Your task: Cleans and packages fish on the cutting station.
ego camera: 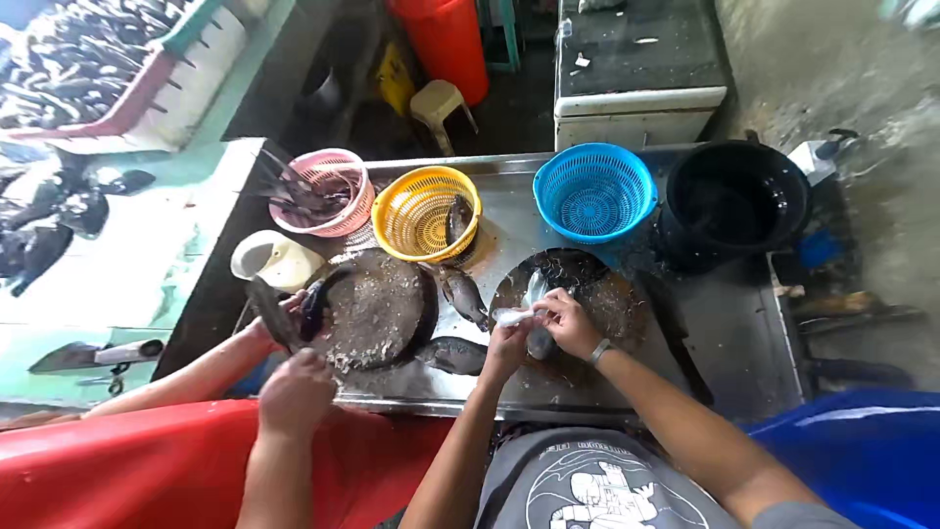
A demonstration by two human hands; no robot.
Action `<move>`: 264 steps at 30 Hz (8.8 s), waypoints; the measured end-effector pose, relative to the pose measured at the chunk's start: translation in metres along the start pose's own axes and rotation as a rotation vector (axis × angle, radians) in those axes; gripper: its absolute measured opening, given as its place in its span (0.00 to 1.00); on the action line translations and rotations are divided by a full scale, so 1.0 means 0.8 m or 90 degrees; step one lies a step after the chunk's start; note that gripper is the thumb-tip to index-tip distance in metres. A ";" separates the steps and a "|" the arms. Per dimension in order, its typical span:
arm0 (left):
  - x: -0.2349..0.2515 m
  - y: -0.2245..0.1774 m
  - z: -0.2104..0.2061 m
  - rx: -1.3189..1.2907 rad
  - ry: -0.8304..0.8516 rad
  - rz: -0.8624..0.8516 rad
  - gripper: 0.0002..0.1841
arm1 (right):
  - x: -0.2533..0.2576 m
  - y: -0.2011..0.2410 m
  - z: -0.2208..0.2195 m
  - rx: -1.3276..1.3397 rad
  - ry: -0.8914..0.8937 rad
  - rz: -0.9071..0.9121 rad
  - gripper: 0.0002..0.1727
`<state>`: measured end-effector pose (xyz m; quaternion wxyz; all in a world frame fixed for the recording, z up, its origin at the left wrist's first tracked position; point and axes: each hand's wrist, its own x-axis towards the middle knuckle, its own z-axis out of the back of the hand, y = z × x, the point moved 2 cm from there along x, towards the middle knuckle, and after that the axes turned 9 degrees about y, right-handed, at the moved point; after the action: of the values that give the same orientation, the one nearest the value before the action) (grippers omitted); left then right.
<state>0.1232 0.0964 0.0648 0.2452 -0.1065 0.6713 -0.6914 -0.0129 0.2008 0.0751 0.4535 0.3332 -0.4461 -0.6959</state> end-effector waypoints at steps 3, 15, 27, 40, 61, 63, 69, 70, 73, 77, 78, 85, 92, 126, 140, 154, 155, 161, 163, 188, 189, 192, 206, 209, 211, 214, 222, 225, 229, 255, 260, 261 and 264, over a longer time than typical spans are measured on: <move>-0.006 -0.001 0.004 0.098 -0.115 0.006 0.12 | 0.008 0.002 0.002 -0.044 0.051 -0.024 0.08; -0.025 0.028 0.000 -0.109 -0.212 0.111 0.13 | -0.004 -0.019 -0.043 -0.038 -0.006 0.042 0.13; -0.030 0.041 -0.008 -0.181 -0.236 0.078 0.14 | 0.008 -0.016 -0.040 0.080 0.007 -0.092 0.09; -0.009 0.046 -0.001 -0.068 -0.194 0.122 0.10 | 0.031 -0.016 -0.023 -0.232 0.136 0.098 0.10; -0.040 0.032 0.009 0.381 -0.236 -0.024 0.08 | 0.024 -0.014 -0.053 -0.347 0.145 0.025 0.09; -0.034 0.033 0.015 0.355 -0.207 0.059 0.08 | 0.024 -0.016 -0.055 -0.357 0.143 0.038 0.09; -0.030 0.040 0.029 0.405 -0.112 0.013 0.08 | 0.023 -0.032 -0.054 -0.319 0.186 0.099 0.09; -0.028 0.039 0.029 0.447 -0.093 -0.002 0.08 | 0.023 -0.032 -0.053 -0.311 0.197 0.098 0.08; -0.023 0.031 0.028 0.521 -0.060 -0.029 0.08 | 0.024 -0.027 -0.050 -0.301 0.210 0.132 0.07; -0.015 0.031 0.025 0.509 -0.077 -0.055 0.05 | 0.027 -0.026 -0.043 -0.286 0.193 0.188 0.06; -0.013 0.032 0.024 0.501 -0.080 -0.052 0.05 | 0.026 -0.026 -0.043 -0.283 0.185 0.191 0.06; -0.010 0.054 0.021 0.353 -0.138 -0.003 0.06 | 0.019 -0.029 -0.050 -0.319 0.124 0.190 0.05; -0.012 0.059 0.026 0.240 -0.115 0.080 0.08 | 0.025 -0.040 -0.047 -0.313 0.185 0.094 0.11; -0.015 0.051 0.021 -0.040 -0.041 0.223 0.10 | 0.046 -0.005 -0.047 -0.552 0.428 0.196 0.14; -0.025 0.043 0.030 -0.084 -0.151 0.199 0.06 | 0.035 -0.029 -0.030 -0.315 0.178 0.239 0.14; -0.013 0.042 0.018 0.208 -0.220 0.044 0.13 | 0.069 -0.030 -0.039 -0.218 0.257 0.102 0.06; -0.012 0.041 0.018 0.246 -0.227 0.041 0.12 | 0.069 -0.028 -0.039 -0.192 0.259 0.067 0.05; -0.006 0.042 0.024 0.268 -0.235 0.036 0.06 | 0.066 -0.020 -0.040 -0.165 0.264 0.026 0.05; -0.004 0.044 0.030 0.243 -0.219 0.059 0.05 | 0.063 -0.018 -0.040 -0.185 0.264 0.051 0.06; -0.029 0.057 0.019 0.366 -0.217 -0.059 0.06 | 0.040 -0.037 -0.048 -0.304 0.205 0.175 0.06; -0.028 0.060 0.017 0.373 -0.219 -0.050 0.06 | 0.036 -0.038 -0.051 -0.304 0.184 0.191 0.06; -0.027 0.060 0.015 0.339 -0.200 0.014 0.09 | 0.026 -0.039 -0.054 -0.200 0.139 0.176 0.06; -0.009 0.041 0.023 0.231 -0.086 0.125 0.10 | 0.056 0.005 -0.020 -0.500 0.369 0.281 0.09; -0.008 0.043 0.024 0.169 -0.076 0.162 0.10 | 0.054 0.003 -0.025 -0.502 0.361 0.288 0.09; -0.006 0.048 0.025 0.101 -0.076 0.174 0.10 | 0.054 0.000 -0.030 -0.502 0.337 0.280 0.09; -0.005 0.054 0.025 0.051 -0.069 0.184 0.10 | 0.052 -0.002 -0.035 -0.474 0.333 0.225 0.11; -0.001 0.049 0.020 0.109 -0.083 0.200 0.10 | 0.051 -0.039 -0.039 -0.243 0.241 0.103 0.08; 0.002 0.050 0.015 0.117 -0.108 0.199 0.11 | 0.047 -0.050 -0.044 -0.092 0.167 0.008 0.05; 0.001 0.044 0.015 0.156 -0.104 0.187 0.11 | 0.042 -0.041 -0.031 -0.113 0.147 0.051 0.08; 0.006 0.038 0.031 0.297 -0.123 0.100 0.12 | 0.031 -0.049 -0.028 -0.077 0.126 -0.143 0.10; -0.006 0.009 0.023 0.296 -0.075 0.006 0.11 | 0.024 -0.048 -0.025 0.018 0.177 -0.159 0.10; -0.003 0.009 0.018 0.302 -0.075 -0.004 0.13 | 0.025 -0.045 -0.028 0.045 0.177 -0.167 0.10; -0.002 0.012 0.009 0.348 -0.109 -0.033 0.14 | 0.025 -0.041 -0.038 0.080 0.151 -0.172 0.09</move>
<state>0.1296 0.0908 0.0563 0.3026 -0.1116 0.4340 -0.8412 -0.0050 0.1792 0.0323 0.3837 0.4971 -0.3837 -0.6771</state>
